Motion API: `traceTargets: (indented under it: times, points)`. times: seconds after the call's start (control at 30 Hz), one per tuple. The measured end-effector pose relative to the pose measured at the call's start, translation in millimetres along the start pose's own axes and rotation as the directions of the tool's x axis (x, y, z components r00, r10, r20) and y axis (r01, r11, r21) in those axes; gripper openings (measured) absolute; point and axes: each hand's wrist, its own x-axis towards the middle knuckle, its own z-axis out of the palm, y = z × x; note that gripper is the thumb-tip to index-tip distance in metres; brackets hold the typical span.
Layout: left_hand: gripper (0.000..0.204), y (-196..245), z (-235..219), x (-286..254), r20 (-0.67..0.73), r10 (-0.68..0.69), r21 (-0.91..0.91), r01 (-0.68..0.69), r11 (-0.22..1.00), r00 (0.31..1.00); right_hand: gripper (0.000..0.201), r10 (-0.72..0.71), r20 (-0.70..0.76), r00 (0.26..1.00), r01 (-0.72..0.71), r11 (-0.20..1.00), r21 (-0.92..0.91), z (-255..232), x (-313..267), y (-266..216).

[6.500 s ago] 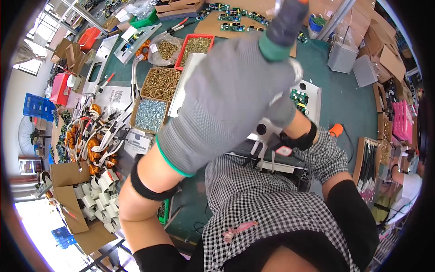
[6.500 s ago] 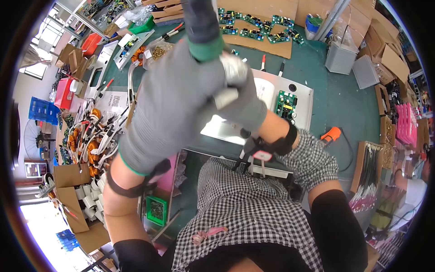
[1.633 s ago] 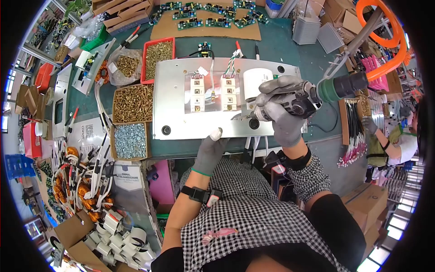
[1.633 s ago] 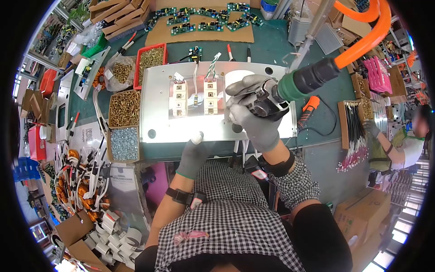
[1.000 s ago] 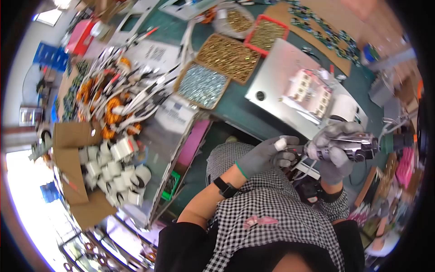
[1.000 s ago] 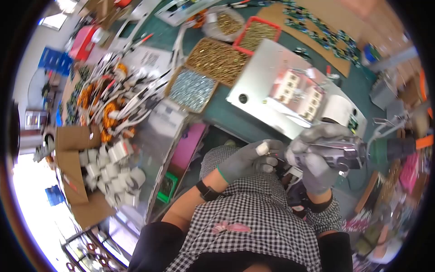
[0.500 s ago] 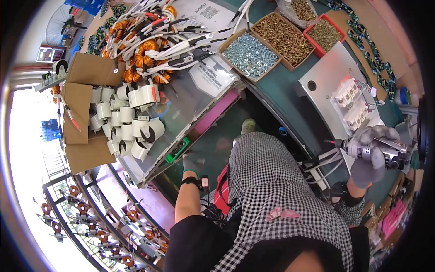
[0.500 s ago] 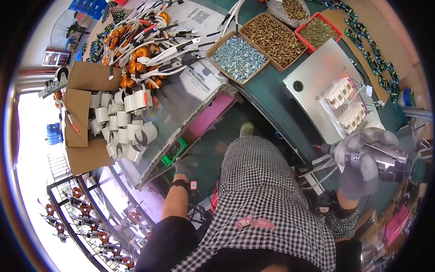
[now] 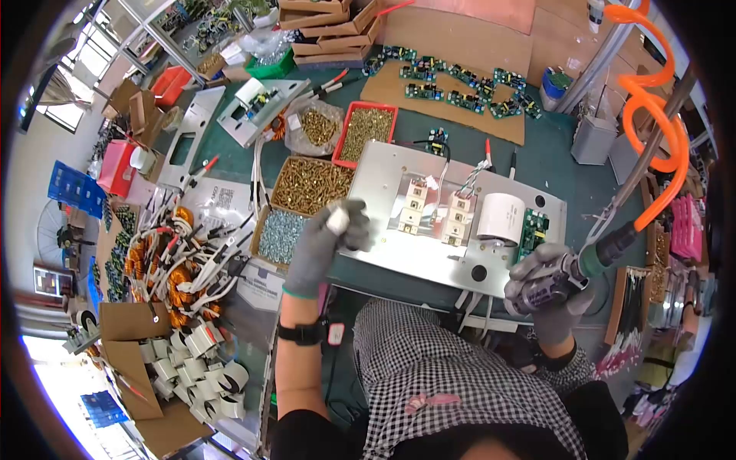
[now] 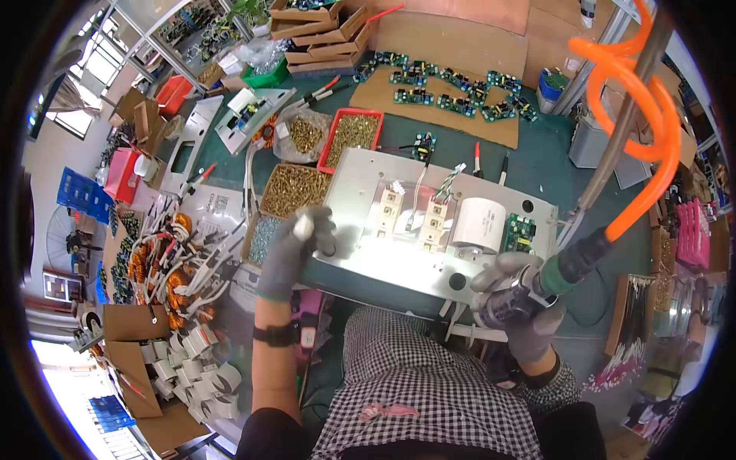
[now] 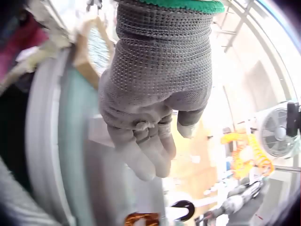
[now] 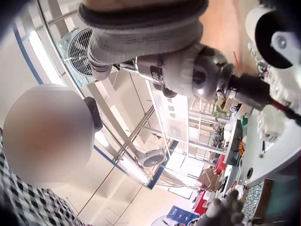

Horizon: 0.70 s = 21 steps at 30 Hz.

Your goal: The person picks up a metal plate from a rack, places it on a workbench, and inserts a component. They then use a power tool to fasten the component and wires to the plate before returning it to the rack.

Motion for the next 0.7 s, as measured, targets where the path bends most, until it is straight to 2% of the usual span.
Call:
traceTargets:
  times: [0.03, 0.07, 0.1, 0.2, 0.23, 0.3, 0.37, 0.4, 0.5, 0.53, 0.63, 0.67, 0.7]
  points:
    - [0.044, 2, -6, 25, -0.078, 0.063, 0.038, -0.060, 0.997, 0.995, 0.069, -0.001, -0.067, 0.998, -0.002, 0.999, -0.049, -2, -3, -1]
    - [0.044, 0, -15, 51, -0.113, 0.094, 0.000, -0.095, 0.996, 0.989, 0.070, 0.008, -0.124, 0.992, -0.022, 0.994, -0.108, -6, -3, -3]
    - [0.044, -1, -25, 76, -0.150, 0.123, -0.034, -0.130, 0.991, 0.981, 0.071, 0.046, -0.166, 0.985, -0.057, 0.996, -0.066, -10, -4, -5]
    - [0.037, 4, -59, 129, -0.305, 0.104, 0.159, -0.057, 0.986, 0.947, 0.072, 0.153, -0.294, 0.944, -0.159, 0.987, 0.002, -10, -6, -13]
    - [0.034, -7, -83, 155, -0.330, 0.167, 0.374, -0.034, 0.927, 0.929, 0.071, 0.134, -0.309, 0.942, -0.135, 0.991, 0.017, -8, -2, -15]
    - [0.029, -27, -131, 201, -0.318, 0.297, 0.736, 0.037, 0.676, 0.900, 0.069, 0.089, -0.251, 0.964, -0.108, 0.992, -0.063, -16, 2, -12]
    - [0.027, -21, -137, 222, -0.207, 0.289, 0.971, 0.160, 0.179, 0.935, 0.070, 0.101, -0.228, 0.968, -0.096, 0.995, 0.034, -16, 2, -6]
    - [0.027, -20, -141, 234, -0.159, 0.265, 0.978, 0.189, -0.092, 0.951, 0.071, 0.109, -0.214, 0.971, -0.096, 0.993, 0.071, -9, 8, -5]
    - [0.026, -33, -143, 272, -0.090, 0.195, 0.921, 0.156, -0.357, 0.977, 0.074, 0.025, -0.368, 0.929, -0.048, 0.997, -0.054, 21, 24, 4]
    - [0.023, -39, -149, 286, -0.114, 0.199, 0.946, 0.168, -0.277, 0.973, 0.077, -0.013, -0.319, 0.948, -0.007, 0.998, -0.062, 23, 28, 9]
    - [0.023, -37, -167, 295, -0.141, 0.177, 0.989, 0.148, -0.023, 0.974, 0.065, -0.087, -0.234, 0.968, 0.060, 0.991, -0.118, 39, 40, 18]
    - [0.025, -26, -166, 292, -0.203, 0.130, 0.979, 0.200, 0.039, 0.970, 0.060, -0.058, -0.251, 0.966, 0.020, 0.988, -0.151, 44, 42, 19]
    - [0.025, -24, -173, 292, -0.228, 0.142, 0.966, 0.205, 0.158, 0.963, 0.055, -0.031, -0.271, 0.962, -0.019, 0.983, -0.181, 49, 43, 20]
